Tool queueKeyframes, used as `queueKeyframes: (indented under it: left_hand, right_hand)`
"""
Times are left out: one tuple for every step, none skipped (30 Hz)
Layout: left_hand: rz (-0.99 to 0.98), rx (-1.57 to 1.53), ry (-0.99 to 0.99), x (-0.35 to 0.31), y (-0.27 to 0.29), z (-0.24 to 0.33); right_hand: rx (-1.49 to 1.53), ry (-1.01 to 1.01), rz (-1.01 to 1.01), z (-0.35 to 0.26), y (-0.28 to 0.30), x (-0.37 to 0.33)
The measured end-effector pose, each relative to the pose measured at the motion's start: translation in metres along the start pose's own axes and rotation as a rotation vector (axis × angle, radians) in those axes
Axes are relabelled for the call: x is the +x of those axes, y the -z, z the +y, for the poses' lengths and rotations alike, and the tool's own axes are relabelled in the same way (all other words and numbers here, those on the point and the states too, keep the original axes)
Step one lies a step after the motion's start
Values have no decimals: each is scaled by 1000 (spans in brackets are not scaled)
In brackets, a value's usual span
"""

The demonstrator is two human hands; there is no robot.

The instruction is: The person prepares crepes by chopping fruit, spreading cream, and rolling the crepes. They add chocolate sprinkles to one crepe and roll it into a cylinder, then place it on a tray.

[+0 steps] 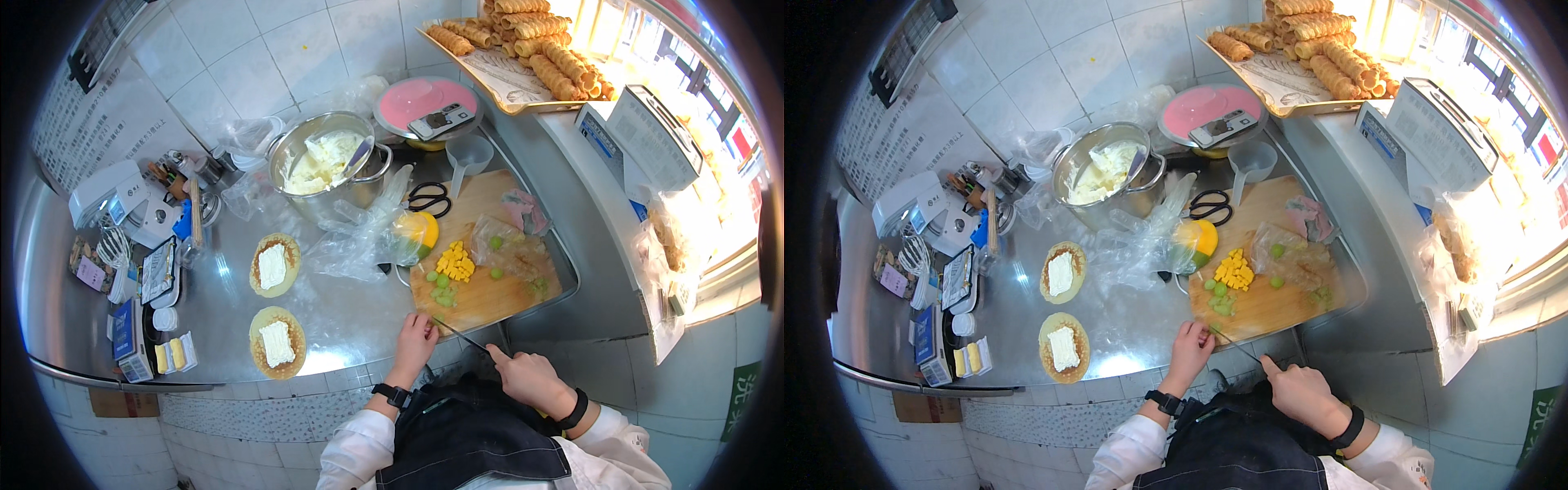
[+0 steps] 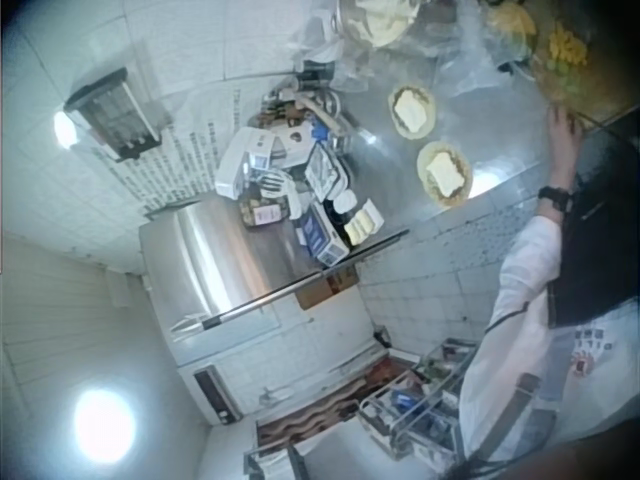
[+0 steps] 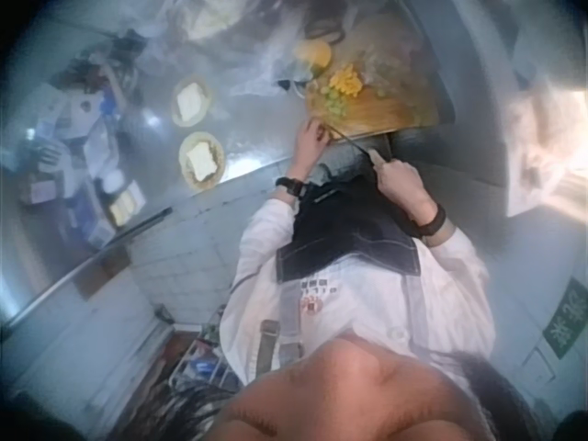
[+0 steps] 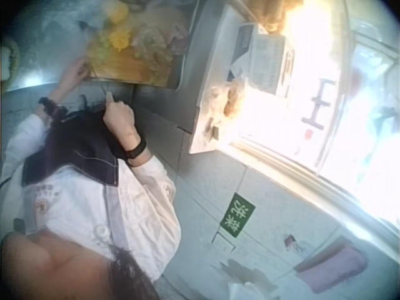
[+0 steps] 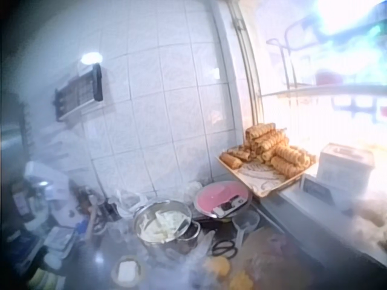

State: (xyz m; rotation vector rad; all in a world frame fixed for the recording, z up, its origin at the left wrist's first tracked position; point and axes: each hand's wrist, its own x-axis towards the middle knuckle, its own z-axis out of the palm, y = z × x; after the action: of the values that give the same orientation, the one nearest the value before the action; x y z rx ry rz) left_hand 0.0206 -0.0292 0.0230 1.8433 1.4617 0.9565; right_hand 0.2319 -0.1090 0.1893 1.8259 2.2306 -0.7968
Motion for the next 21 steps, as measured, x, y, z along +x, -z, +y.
queueKeyframes:
  left_hand:
    - [-4,-16,15,0,0,0]
    - [-16,-45,50,1,0,1]
    - [-11,-36,31,1,-1,2]
    - [-14,-39,30,2,-1,2]
    - [-28,-52,50,3,0,2]
    - [-24,-10,23,4,1,3]
    - [-37,22,17,5,2,3]
    - [-69,56,39,8,4,3]
    - [-71,54,2,11,5,3]
    - [-88,50,4,13,6,3]
    - [-141,48,64,16,6,4]
    - [-106,28,50,21,5,4]
    - [-107,10,92,25,5,5]
    - [-134,-4,172,29,5,6]
    - [-63,-56,146,35,5,8]
    - [-12,-106,148,44,4,9]
    - [53,-158,124,53,5,9]
    - [63,-95,79,62,6,9]
    - [86,-36,14,71,7,8]
    - [111,22,-47,79,7,6]
    - [62,26,-35,86,5,4]
  right_hand:
    - [-1,7,-1,-1,-2,3]
    - [-11,9,-9,-2,-3,5]
    - [-34,4,-33,-2,-3,8]
    - [-16,7,-25,-1,-3,8]
    - [-13,8,-30,0,-1,7]
    - [-18,17,-20,3,0,7]
    - [-8,3,-47,5,1,2]
    - [-2,-10,-54,10,3,-5]
    - [1,-15,-49,15,5,-11]
    - [14,-37,-13,21,6,-14]
    - [25,-47,23,26,5,-19]
    - [24,-62,39,31,4,-23]
    - [47,-138,119,34,1,-21]
    - [78,-120,181,37,-3,-18]
    - [103,-117,220,39,-6,-13]
    - [130,-112,273,40,-9,-8]
    - [93,-108,259,39,-12,-4]
    - [82,-133,242,39,-14,0]
    - [70,-151,233,38,-16,3]
    - [52,-165,224,38,-17,5]
    - [58,-169,216,38,-17,7]
